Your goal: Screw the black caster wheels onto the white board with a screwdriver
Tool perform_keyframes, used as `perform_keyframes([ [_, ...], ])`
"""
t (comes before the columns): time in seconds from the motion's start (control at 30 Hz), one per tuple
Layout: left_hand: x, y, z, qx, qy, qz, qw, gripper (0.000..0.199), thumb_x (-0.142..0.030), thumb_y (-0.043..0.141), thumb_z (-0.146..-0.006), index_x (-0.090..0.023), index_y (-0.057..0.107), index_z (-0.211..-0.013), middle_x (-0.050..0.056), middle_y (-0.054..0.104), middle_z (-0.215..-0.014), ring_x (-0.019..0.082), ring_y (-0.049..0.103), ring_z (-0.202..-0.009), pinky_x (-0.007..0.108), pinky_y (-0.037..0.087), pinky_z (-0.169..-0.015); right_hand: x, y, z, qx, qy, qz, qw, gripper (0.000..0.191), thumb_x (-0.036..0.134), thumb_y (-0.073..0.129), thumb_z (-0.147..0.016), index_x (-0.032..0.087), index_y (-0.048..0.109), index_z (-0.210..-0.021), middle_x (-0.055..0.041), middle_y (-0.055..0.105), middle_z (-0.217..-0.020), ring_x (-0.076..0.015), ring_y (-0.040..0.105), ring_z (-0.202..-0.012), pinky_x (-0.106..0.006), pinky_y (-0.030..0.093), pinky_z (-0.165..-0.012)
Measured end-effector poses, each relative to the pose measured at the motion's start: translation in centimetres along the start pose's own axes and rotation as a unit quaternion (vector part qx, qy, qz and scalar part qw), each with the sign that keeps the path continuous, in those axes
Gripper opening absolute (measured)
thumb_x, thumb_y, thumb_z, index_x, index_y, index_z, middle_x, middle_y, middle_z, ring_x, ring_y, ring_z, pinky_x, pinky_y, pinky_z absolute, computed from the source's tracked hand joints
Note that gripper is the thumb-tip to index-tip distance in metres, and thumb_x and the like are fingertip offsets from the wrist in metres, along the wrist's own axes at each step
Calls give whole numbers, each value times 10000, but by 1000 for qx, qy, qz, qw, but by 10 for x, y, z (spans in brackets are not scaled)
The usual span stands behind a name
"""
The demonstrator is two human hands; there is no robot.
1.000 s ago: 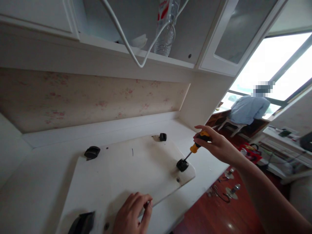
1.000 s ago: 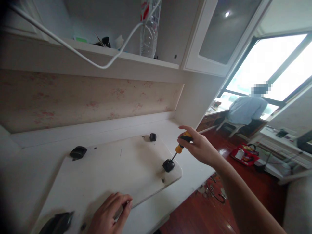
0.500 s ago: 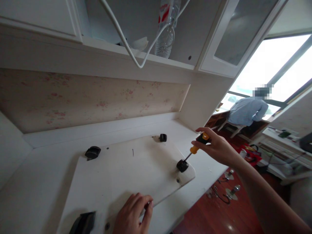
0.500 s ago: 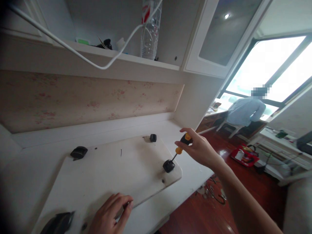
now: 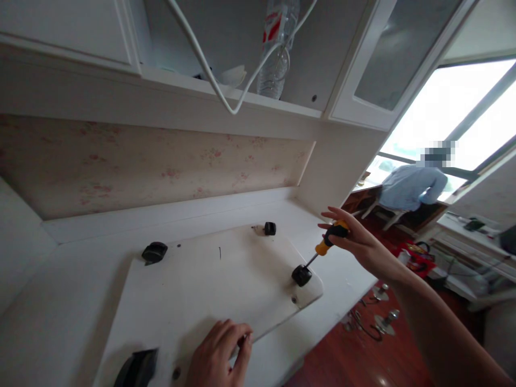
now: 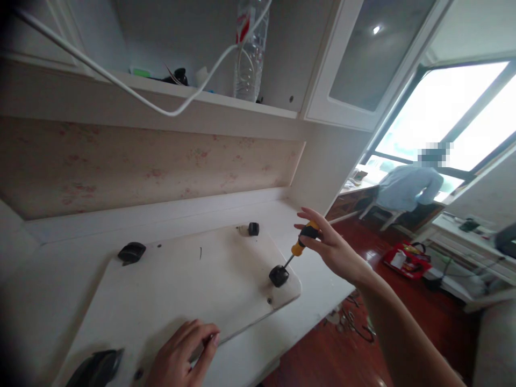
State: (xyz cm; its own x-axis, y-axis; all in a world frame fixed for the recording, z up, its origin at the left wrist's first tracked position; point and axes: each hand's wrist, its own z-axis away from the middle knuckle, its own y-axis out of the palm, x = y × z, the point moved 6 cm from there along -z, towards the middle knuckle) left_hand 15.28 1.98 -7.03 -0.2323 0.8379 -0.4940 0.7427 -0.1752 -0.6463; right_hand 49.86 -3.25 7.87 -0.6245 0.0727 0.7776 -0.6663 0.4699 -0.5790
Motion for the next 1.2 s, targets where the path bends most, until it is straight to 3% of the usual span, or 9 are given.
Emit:
perform_keyframes([
  [0.17, -7, -5, -7, -8, -17, 10, 1000, 266, -374, 464, -1117, -270, 660, -971, -30, 721, -814, 123, 720, -752, 214, 572, -673, -1, -10, 4, -94, -4, 197, 976, 682, 742, 676, -867, 240, 639, -1327, -100, 734, -1003, -235, 685, -861, -457, 587, -908],
  [0.37, -16, -12, -14, -39, -10, -1, 999, 368, -408, 405, -1133, -260, 665, -918, -31, 721, -769, 121, 713, -699, 222, 564, -636, -7, 2, 7, 14, -21, 2, 1000, 645, 635, 644, -947, 304, 455, -1468, -127, 668, -1392, -256, 713, -1210, -402, 626, -954],
  [0.5, -20, -16, -19, -52, -7, -5, 999, 411, -434, 398, -1134, -255, 671, -884, -28, 725, -749, 123, 714, -683, 223, 559, -630, -2, -7, 5, -57, 8, 174, 983, 633, 723, 703, -854, 250, 608, -1264, -97, 764, -1008, -243, 736, -841, -417, 617, -805],
  [0.57, -21, -18, -20, -57, -6, -8, 998, 412, -439, 397, -1134, -260, 671, -884, -36, 732, -754, 121, 716, -682, 222, 561, -628, -1, -7, 3, -68, 21, 194, 978, 657, 732, 709, -842, 235, 617, -1261, -97, 763, -952, -232, 717, -767, -399, 599, -751],
  [0.73, -22, -19, -21, -60, -2, -19, 998, 418, -445, 383, -1137, -270, 669, -887, -54, 735, -754, 112, 720, -680, 218, 569, -626, -1, 5, 2, 34, -13, 45, 998, 674, 637, 640, -932, 264, 449, -1460, -168, 677, -1373, -265, 750, -1154, -387, 619, -913],
  [0.8, -22, -18, -21, -59, -2, -19, 998, 431, -452, 379, -1136, -266, 672, -879, -46, 730, -745, 115, 718, -674, 222, 570, -622, -2, 2, 2, 24, 2, 102, 995, 683, 651, 654, -904, 268, 469, -1439, -151, 721, -1276, -270, 769, -1043, -433, 614, -907],
  [0.93, -21, -16, -20, -53, -8, -16, 998, 426, -452, 395, -1132, -257, 676, -878, -30, 733, -751, 122, 721, -685, 220, 565, -622, -3, -7, 0, -50, 50, 285, 956, 725, 766, 634, -845, 252, 562, -1351, -90, 737, -887, -284, 716, -767, -510, 587, -811],
  [1.1, -20, -16, -19, -60, -1, -17, 998, 430, -441, 385, -1137, -257, 667, -869, -31, 726, -738, 120, 711, -667, 210, 554, -613, -11, 3, 0, 9, 3, 87, 996, 771, 693, 599, -916, 256, 405, -1520, -150, 702, -1251, -269, 731, -1198, -398, 615, -949],
  [1.2, -21, -17, -20, -57, 3, -16, 998, 436, -435, 375, -1140, -254, 662, -867, -35, 720, -729, 114, 709, -662, 207, 549, -609, -13, 2, -1, -27, 4, 93, 995, 738, 662, 648, -893, 253, 441, -1471, -149, 712, -1239, -272, 779, -1075, -400, 623, -898],
])
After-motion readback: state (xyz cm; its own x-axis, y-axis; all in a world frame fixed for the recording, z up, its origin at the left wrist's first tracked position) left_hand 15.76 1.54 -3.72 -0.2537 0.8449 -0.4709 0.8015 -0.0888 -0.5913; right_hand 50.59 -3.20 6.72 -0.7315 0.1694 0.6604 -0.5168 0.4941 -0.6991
